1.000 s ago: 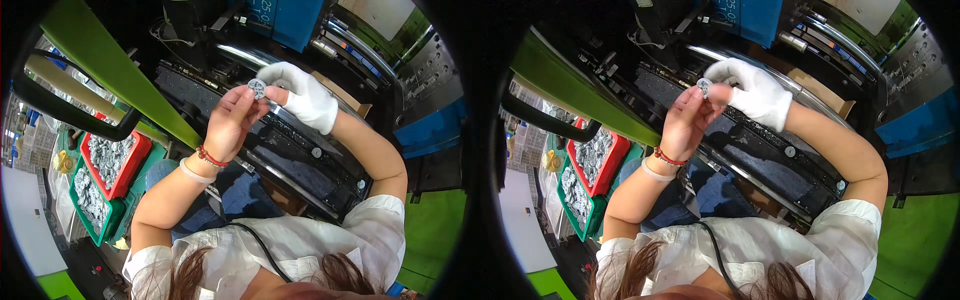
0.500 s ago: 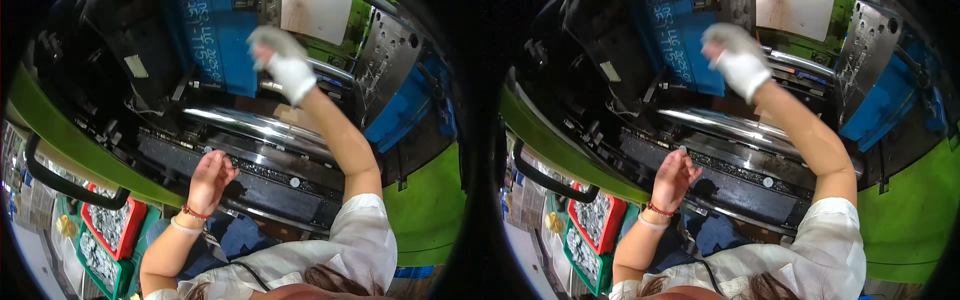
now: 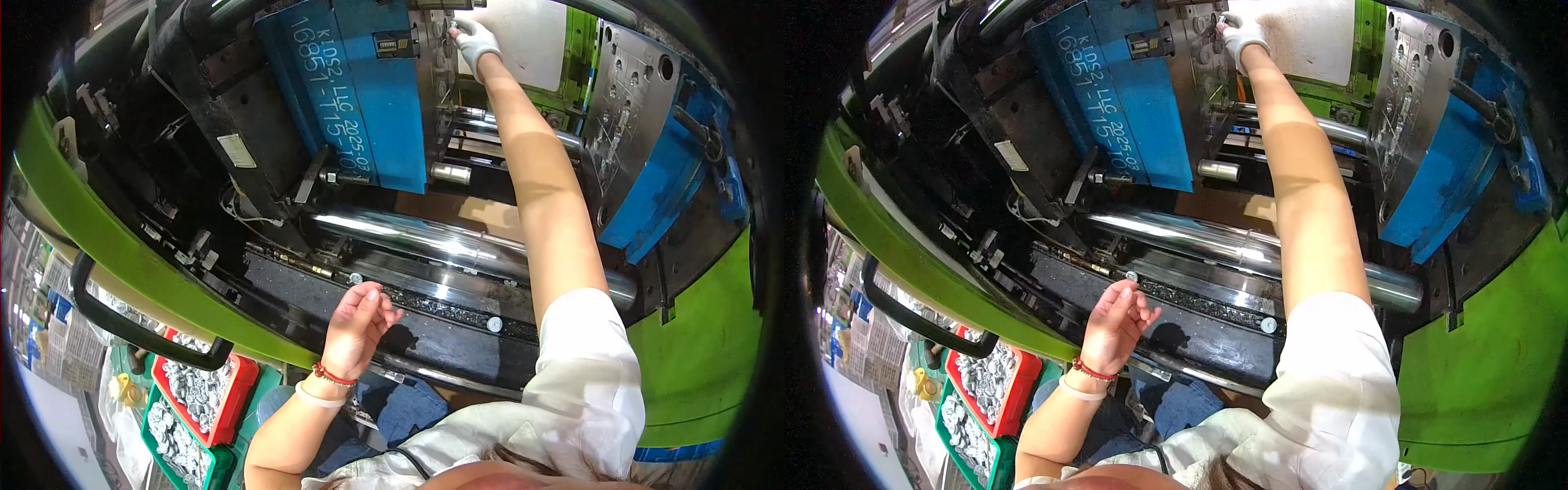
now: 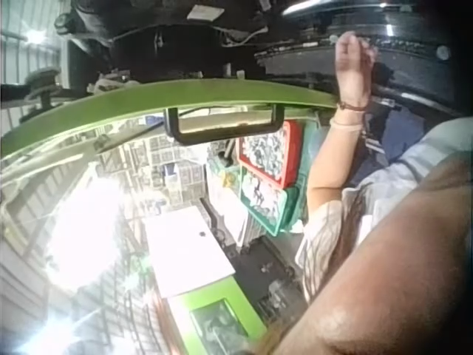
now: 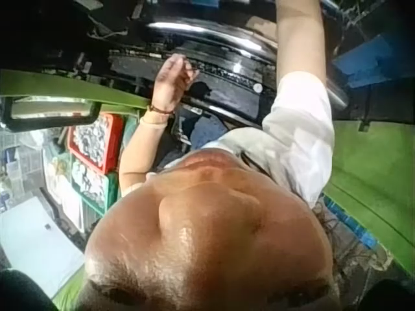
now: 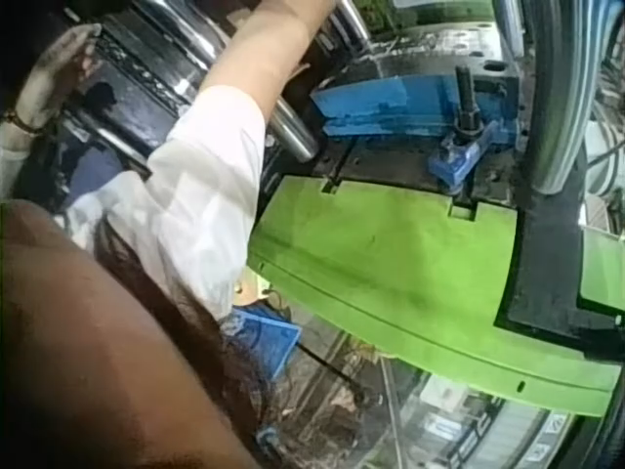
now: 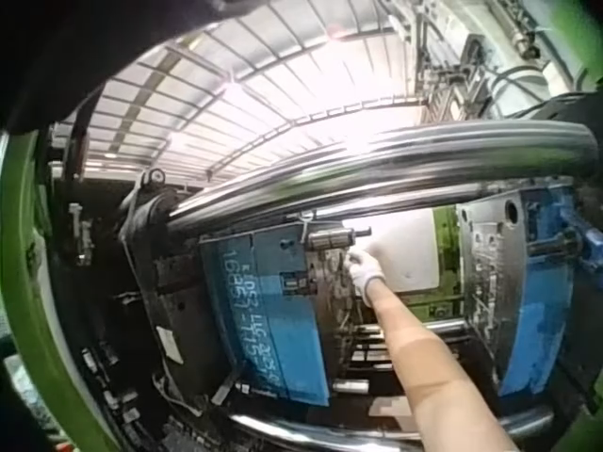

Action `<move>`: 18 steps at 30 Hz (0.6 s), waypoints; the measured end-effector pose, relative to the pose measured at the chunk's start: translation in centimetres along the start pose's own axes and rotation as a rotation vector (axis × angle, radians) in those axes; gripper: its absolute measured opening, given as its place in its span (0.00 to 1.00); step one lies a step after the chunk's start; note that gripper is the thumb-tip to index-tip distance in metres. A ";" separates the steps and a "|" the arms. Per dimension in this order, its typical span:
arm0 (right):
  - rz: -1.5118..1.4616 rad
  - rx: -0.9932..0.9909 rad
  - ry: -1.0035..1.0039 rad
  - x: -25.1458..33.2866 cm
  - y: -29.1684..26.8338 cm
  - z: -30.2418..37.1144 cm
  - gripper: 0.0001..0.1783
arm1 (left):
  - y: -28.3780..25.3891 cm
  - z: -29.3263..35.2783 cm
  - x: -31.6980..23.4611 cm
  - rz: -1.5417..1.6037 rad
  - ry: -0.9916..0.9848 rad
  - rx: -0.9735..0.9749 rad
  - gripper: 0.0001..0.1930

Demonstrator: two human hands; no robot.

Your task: The person prepares small circular electronic components by loading and unloading them from a molding machine while wearing white gloves.

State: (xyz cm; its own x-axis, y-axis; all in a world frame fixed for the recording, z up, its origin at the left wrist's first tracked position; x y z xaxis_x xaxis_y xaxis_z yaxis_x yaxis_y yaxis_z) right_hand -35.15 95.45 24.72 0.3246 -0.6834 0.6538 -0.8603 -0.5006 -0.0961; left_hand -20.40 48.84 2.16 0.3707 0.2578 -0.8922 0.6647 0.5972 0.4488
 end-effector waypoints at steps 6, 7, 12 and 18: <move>-0.049 0.002 -0.067 -1.1 -0.6 -1.4 0.21 | 0.2 -0.3 0.5 0.004 -0.007 0.016 0.07; 0.030 -0.022 -0.101 -0.9 -0.5 -1.4 0.21 | 0.2 -0.2 0.5 0.003 -0.009 0.015 0.07; 0.186 -0.079 -0.062 -0.6 -0.1 -1.9 0.19 | 0.3 -0.2 0.5 0.037 -0.013 -0.003 0.07; 0.278 -0.172 -0.106 -1.7 0.1 -2.6 0.19 | 0.4 -0.2 0.7 0.017 -0.004 0.015 0.07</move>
State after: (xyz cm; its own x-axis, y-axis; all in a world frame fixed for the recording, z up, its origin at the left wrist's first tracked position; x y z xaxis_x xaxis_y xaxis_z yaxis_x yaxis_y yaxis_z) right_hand -36.82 97.92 25.50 0.0998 -0.8373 0.5376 -0.9725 -0.1964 -0.1255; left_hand -20.03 49.42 1.70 0.3844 0.2652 -0.8842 0.6676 0.5817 0.4647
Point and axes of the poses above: each hand's wrist, its own z-axis away from the middle knuckle, its own y-axis out of the palm, x = y × z, the point moved 5 cm from there along -z, towards the middle knuckle, and after that the axes turned 12 degrees about -z, right-handed, at the moved point
